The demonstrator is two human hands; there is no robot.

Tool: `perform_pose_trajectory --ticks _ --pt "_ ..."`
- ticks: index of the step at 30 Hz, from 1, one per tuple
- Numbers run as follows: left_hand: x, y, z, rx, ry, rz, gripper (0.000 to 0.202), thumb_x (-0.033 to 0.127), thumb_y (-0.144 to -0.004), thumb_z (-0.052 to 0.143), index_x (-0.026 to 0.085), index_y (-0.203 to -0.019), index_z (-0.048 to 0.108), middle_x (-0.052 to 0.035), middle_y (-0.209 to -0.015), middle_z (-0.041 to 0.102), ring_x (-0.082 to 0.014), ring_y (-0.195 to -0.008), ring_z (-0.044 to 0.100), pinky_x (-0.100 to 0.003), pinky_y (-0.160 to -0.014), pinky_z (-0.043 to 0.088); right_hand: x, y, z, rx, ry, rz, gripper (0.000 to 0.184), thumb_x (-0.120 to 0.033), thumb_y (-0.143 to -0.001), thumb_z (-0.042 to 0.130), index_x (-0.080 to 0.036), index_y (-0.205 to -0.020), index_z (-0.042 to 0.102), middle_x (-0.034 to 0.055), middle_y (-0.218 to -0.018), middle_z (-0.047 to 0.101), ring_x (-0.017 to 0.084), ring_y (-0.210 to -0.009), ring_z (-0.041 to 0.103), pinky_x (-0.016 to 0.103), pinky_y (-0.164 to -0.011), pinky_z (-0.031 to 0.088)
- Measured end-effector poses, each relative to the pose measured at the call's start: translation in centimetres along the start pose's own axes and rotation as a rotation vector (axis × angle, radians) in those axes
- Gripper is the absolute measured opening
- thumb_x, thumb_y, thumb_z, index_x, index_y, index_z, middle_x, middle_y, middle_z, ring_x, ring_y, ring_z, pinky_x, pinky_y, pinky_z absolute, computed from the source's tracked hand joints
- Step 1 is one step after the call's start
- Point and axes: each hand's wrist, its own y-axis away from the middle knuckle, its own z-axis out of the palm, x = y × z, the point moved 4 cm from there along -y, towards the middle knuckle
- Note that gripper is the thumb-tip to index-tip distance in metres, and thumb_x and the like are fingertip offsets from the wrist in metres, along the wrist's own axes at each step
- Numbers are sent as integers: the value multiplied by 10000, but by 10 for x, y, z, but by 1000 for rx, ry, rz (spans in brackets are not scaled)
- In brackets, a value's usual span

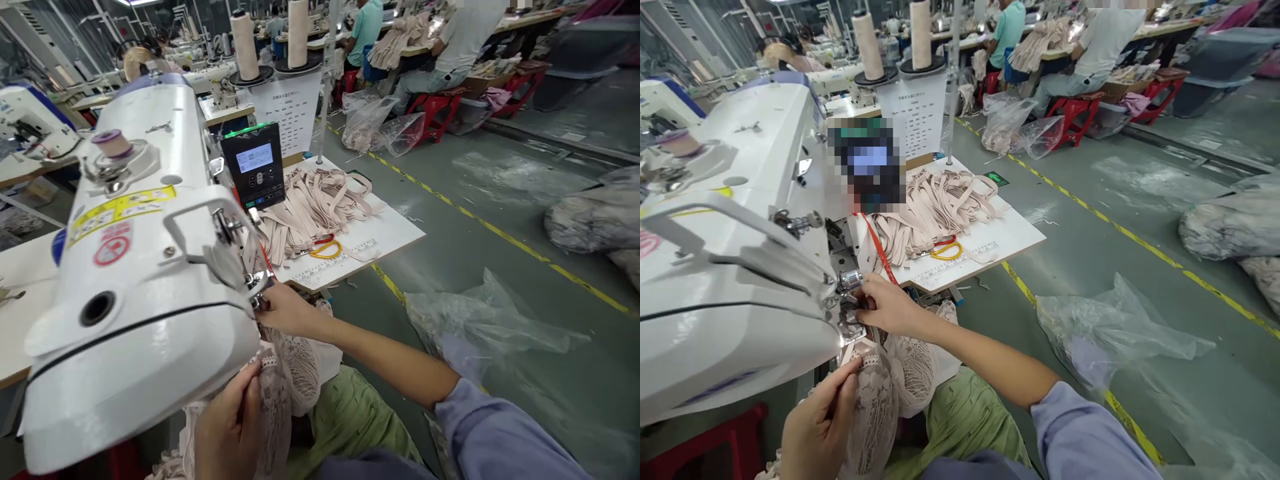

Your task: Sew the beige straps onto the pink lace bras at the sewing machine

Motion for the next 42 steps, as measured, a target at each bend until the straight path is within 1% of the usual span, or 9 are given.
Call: perform_pose_trajectory --ticks 7,12,21,25,31,34,36,40,42 --pt "-10 8 -8 64 -132 -14 259 351 -921 512 251 -996 739 10 -902 793 -155 -758 755 -182 -691 575 8 1 5 111 -96 -20 96 -123 -743 623 -166 -827 603 2 -927 541 116 -702 471 231 -661 400" --pt "-16 11 -9 118 -174 -65 257 372 -916 515 265 -980 739 19 -884 792 -156 -753 752 -187 -660 563 5 0 6 125 -60 -43 83 -129 -754 629 -172 -822 611 18 -939 555 149 -807 504 247 -721 416" --pt "-11 4 -8 104 -139 -34 276 342 -919 499 254 -969 755 10 -898 794 -165 -767 751 -198 -694 566 2 1 2 106 -94 -17 78 -119 -724 582 -171 -781 569 4 -884 500 114 -669 440 239 -636 411" --pt "-8 1 -6 90 -114 -28 271 332 -911 506 250 -964 760 2 -887 793 -175 -751 747 -220 -707 566 3 2 2 95 -106 -2 89 -118 -723 586 -179 -786 570 8 -905 494 124 -691 453 241 -627 414" --pt "-12 6 0 125 -38 -117 271 360 -926 498 251 -966 742 -8 -906 787 -189 -806 736 -253 -738 534 7 4 4 78 -123 12 117 -110 -753 613 -179 -845 588 21 -992 525 114 -705 469 236 -635 428" --pt "-21 13 2 132 -54 -137 272 395 -912 527 228 -1036 704 -20 -825 770 -188 -729 720 -256 -641 512 5 4 2 91 -120 5 131 -80 -742 587 -174 -833 588 25 -1001 533 121 -721 475 236 -642 419" --pt "-26 17 3 152 -57 -171 333 442 -905 531 205 -1100 660 -30 -796 746 -193 -710 704 -266 -617 509 5 4 1 102 -106 5 130 -72 -729 573 -168 -815 586 25 -1004 536 118 -709 464 239 -647 413" --pt "-29 22 8 206 19 -232 382 482 -902 522 169 -1105 606 -85 -910 730 -220 -848 706 -295 -701 549 4 6 0 116 -88 2 122 -72 -713 576 -163 -794 576 19 -1011 535 100 -664 436 240 -663 419" --pt "-29 22 12 212 83 -227 353 460 -904 535 165 -1087 602 -77 -873 736 -204 -797 717 -273 -664 560 3 8 1 129 -70 -14 110 -88 -722 589 -169 -795 565 21 -1003 532 108 -682 454 250 -687 430"
